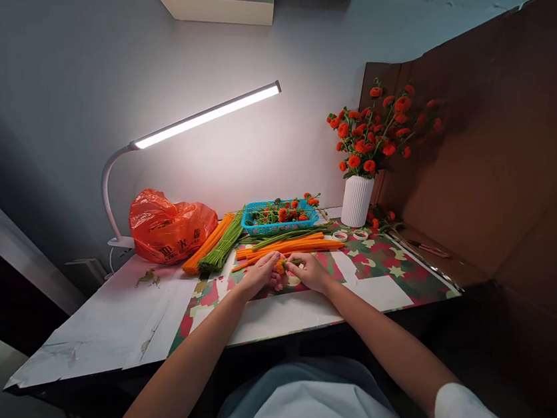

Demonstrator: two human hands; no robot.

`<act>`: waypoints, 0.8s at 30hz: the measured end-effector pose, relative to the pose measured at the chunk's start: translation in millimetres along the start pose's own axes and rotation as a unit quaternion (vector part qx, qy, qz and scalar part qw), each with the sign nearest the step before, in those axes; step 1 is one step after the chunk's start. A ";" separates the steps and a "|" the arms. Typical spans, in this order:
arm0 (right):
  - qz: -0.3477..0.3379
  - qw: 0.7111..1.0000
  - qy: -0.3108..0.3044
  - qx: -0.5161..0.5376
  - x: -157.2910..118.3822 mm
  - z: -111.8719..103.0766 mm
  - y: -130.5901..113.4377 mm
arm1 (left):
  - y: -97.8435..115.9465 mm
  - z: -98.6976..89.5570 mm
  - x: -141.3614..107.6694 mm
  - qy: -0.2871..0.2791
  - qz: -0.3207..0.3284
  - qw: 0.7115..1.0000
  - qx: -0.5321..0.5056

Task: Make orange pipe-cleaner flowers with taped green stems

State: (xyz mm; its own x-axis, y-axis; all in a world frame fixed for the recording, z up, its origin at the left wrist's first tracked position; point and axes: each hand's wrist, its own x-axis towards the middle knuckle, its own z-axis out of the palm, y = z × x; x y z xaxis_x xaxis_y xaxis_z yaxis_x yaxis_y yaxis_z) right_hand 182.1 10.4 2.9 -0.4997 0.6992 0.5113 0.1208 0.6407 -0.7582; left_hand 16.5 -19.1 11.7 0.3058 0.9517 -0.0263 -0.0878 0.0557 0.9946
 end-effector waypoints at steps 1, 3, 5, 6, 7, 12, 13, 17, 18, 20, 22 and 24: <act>0.005 1.000 0.004 -0.002 0.3 -0.9 -1.0 | -0.1 0.3 0.5 0.020 0.037 0.999 0.019; 0.013 1.000 0.003 -0.008 0.9 -2.0 -1.6 | 0.0 0.4 1.5 0.051 0.124 0.989 0.066; 0.014 1.000 0.000 -0.013 1.4 -2.1 -0.6 | -0.1 -0.5 2.7 0.057 0.181 0.975 0.120; 0.014 1.000 -0.002 -0.017 1.6 -2.1 0.1 | -0.3 -1.2 3.3 0.052 0.187 0.971 0.138; 0.012 1.000 -0.003 -0.023 1.7 -2.1 0.8 | -0.6 -2.1 3.9 0.045 0.182 0.971 0.146; -0.020 0.996 -0.010 -0.089 0.3 -4.8 0.0 | -0.4 -4.1 5.2 0.035 0.118 0.987 0.105; -0.026 0.994 -0.018 -0.101 -0.4 -5.5 -0.7 | 0.2 -3.9 4.7 0.036 0.107 0.989 0.098; -0.038 0.989 -0.052 -0.131 -2.4 -6.4 -0.8 | 3.1 -2.0 1.9 0.029 0.066 0.995 0.076; -0.044 0.989 -0.058 -0.130 -2.6 -6.2 0.0 | 3.5 -1.5 1.2 0.027 0.057 0.995 0.074; -0.063 0.989 -0.066 -0.115 -2.5 -5.5 1.7 | 3.9 -1.0 0.1 0.028 0.045 0.995 0.079; -0.079 0.990 -0.068 -0.100 -2.1 -5.1 2.7 | 3.6 -1.3 -0.6 0.030 0.038 0.995 0.088; -0.085 0.989 -0.068 -0.100 -2.0 -5.5 2.4 | 3.3 -2.5 -1.2 0.029 0.033 0.994 0.100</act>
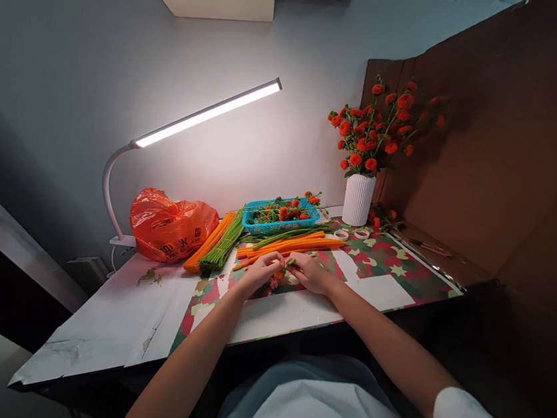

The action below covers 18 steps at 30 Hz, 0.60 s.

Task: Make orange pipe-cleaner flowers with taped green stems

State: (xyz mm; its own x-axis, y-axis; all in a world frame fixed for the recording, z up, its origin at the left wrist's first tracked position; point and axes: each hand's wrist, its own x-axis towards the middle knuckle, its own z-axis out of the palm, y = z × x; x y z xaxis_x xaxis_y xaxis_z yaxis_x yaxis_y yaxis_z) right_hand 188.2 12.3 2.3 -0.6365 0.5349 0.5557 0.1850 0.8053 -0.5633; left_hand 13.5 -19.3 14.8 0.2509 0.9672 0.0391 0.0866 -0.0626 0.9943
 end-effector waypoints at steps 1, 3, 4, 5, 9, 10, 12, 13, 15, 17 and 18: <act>0.002 1.000 0.001 -0.007 0.0 -0.5 -0.5 | -0.2 -0.7 -0.3 -0.004 -0.001 1.000 0.006; 0.008 1.000 0.001 -0.025 -0.3 -1.7 -1.8 | 0.0 -2.1 -0.9 -0.014 -0.002 1.000 0.014; 0.010 0.999 -0.001 -0.034 -0.6 -2.2 -2.3 | 0.4 -2.7 -1.2 -0.020 -0.001 1.000 0.018; 0.011 0.999 -0.003 -0.044 -0.8 -2.5 -2.7 | 0.9 -3.1 -1.5 -0.027 0.000 0.999 0.019; 0.023 0.996 -0.004 -0.092 -1.6 -2.1 -2.5 | 2.1 -4.0 -1.6 -0.041 0.001 0.999 0.029; 0.029 0.994 0.002 -0.101 -1.6 -1.7 -2.1 | 1.8 -4.2 -1.2 -0.038 0.002 0.999 0.034; 0.041 0.994 0.018 -0.103 -1.4 -0.8 -1.3 | 0.4 -4.5 0.2 -0.025 0.007 0.999 0.045; 0.043 0.994 0.026 -0.095 -1.2 -0.4 -0.9 | -0.6 -4.7 1.0 -0.020 0.009 0.999 0.050; 0.038 0.996 0.041 -0.066 -0.6 0.1 -0.3 | -2.1 -4.6 2.6 -0.017 0.003 0.999 0.044; 0.031 0.997 0.056 -0.035 0.3 0.3 0.1 | -2.3 -4.0 3.6 -0.021 -0.010 1.000 0.017; 0.030 0.997 0.065 -0.022 0.7 0.4 0.1 | -1.8 -3.6 3.8 -0.024 -0.021 0.999 -0.002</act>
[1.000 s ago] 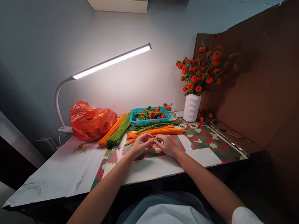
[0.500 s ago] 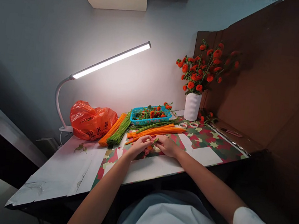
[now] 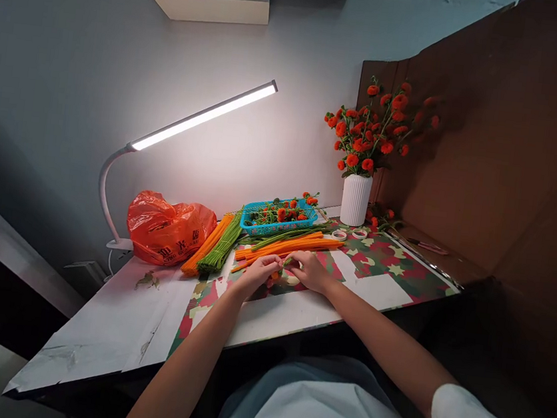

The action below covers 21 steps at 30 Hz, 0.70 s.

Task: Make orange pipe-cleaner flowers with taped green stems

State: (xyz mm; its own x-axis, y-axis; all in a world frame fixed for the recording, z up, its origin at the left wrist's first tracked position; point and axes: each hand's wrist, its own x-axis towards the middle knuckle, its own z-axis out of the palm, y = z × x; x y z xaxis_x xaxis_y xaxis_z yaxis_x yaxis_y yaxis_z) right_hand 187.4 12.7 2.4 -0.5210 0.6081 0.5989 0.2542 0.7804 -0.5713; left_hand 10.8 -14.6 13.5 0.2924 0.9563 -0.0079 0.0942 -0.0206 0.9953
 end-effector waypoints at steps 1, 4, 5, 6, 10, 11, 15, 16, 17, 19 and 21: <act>0.001 1.000 0.009 0.012 0.4 0.2 0.0 | 0.9 0.4 -0.1 -0.003 -0.012 1.000 -0.020; -0.001 0.999 0.020 0.048 0.9 1.2 0.3 | 4.3 1.3 -1.4 -0.020 -0.058 0.995 -0.082; 0.000 0.998 0.017 0.061 0.8 1.8 0.9 | 5.1 1.4 -1.8 -0.027 -0.075 0.992 -0.102; 0.003 0.997 0.013 0.073 0.6 2.4 1.6 | 5.5 1.4 -2.0 -0.035 -0.090 0.988 -0.119; 0.039 0.994 0.008 0.098 -0.4 3.2 4.8 | 3.5 1.8 -1.0 -0.036 -0.098 0.987 -0.122; 0.045 0.994 0.009 0.096 -0.5 2.5 5.1 | 2.9 2.0 -0.9 -0.022 -0.079 0.991 -0.102; 0.049 0.996 0.013 0.068 -0.1 -2.1 3.0 | 3.6 3.2 -4.3 0.085 0.092 0.990 0.071; 0.050 0.997 0.015 0.061 0.1 -2.9 2.1 | 4.6 3.6 -5.9 0.099 0.140 0.977 0.127; 0.052 0.997 0.016 0.055 0.3 -3.4 1.4 | 5.6 4.3 -7.4 0.104 0.181 0.962 0.177; 0.057 0.997 0.013 0.045 0.4 -3.3 0.5 | 7.3 6.1 -9.4 0.099 0.223 0.939 0.242; 0.064 0.997 0.011 0.041 0.3 -2.8 0.2 | 8.0 7.9 -9.6 0.104 0.229 0.932 0.260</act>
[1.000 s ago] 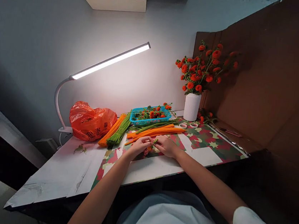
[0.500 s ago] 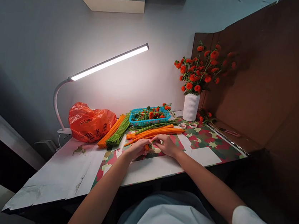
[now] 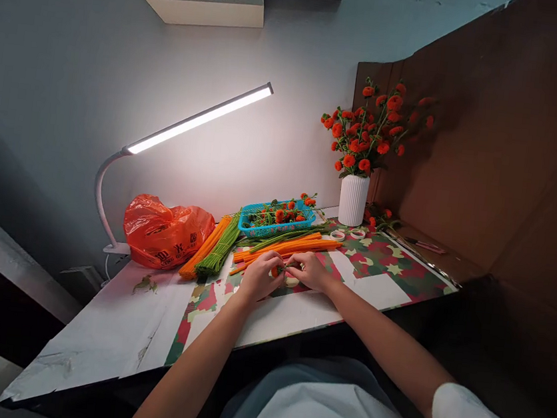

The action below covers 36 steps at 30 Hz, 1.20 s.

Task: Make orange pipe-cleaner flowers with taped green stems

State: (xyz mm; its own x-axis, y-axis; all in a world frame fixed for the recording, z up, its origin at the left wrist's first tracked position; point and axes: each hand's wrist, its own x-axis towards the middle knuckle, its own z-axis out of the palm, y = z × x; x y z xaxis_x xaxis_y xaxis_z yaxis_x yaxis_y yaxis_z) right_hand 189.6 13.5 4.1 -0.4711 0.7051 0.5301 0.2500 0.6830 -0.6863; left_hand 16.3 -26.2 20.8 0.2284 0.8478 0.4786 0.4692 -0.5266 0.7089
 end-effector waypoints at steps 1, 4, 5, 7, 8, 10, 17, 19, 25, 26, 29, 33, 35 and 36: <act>0.003 1.000 0.001 0.000 0.0 0.1 0.0 | 0.0 0.7 0.4 0.004 -0.005 1.000 -0.002; -0.004 1.000 0.004 -0.003 0.6 -0.9 0.3 | -3.5 1.3 2.5 -0.002 -0.025 0.999 -0.019; -0.012 1.000 0.002 -0.010 0.9 -1.5 0.5 | -5.5 1.0 3.2 -0.011 -0.033 0.999 -0.027; -0.032 0.999 -0.006 -0.021 1.5 -2.7 0.8 | -9.7 -0.3 4.4 -0.037 -0.063 0.996 -0.051; -0.040 0.999 -0.010 -0.021 1.7 -3.0 0.9 | -11.4 -1.1 4.9 -0.051 -0.085 0.992 -0.073; -0.045 0.999 -0.015 -0.001 2.0 -3.1 0.5 | -13.5 -2.7 5.9 -0.081 -0.136 0.978 -0.136; 0.000 0.995 -0.030 0.095 1.7 -0.5 -1.0 | -13.2 -4.4 8.3 -0.125 -0.257 0.901 -0.327; 0.012 0.994 -0.033 0.100 1.4 -0.1 0.1 | -12.3 -3.7 7.5 -0.103 -0.221 0.927 -0.285; 0.038 0.998 -0.006 0.052 2.1 -0.3 2.4 | -5.2 -0.6 2.9 -0.013 0.000 0.999 -0.029; 0.041 0.998 -0.005 0.047 2.4 0.1 2.8 | -4.5 0.1 2.6 -0.005 0.025 1.000 0.000; 0.048 0.998 -0.013 0.031 2.8 1.2 4.8 | -5.5 1.7 3.6 0.010 0.054 0.997 0.047; 0.014 1.000 -0.009 0.008 2.4 0.7 5.5 | -12.6 1.0 6.8 -0.032 -0.028 0.999 -0.027; -0.009 1.000 -0.017 0.020 2.2 0.0 4.0 | -16.8 -0.1 7.8 -0.077 -0.105 0.984 -0.123; -0.016 0.999 -0.025 0.036 2.2 -0.3 3.0 | -18.6 -0.5 7.9 -0.097 -0.145 0.969 -0.177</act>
State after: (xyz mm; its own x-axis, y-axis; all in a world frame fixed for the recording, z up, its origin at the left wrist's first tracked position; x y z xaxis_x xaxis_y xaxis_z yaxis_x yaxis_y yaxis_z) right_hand 189.5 17.2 3.3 -0.5199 0.6716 0.5279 0.1741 0.6883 -0.7042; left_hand 9.0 -9.8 11.7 0.3024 0.9411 0.1515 0.2239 -0.2246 0.9484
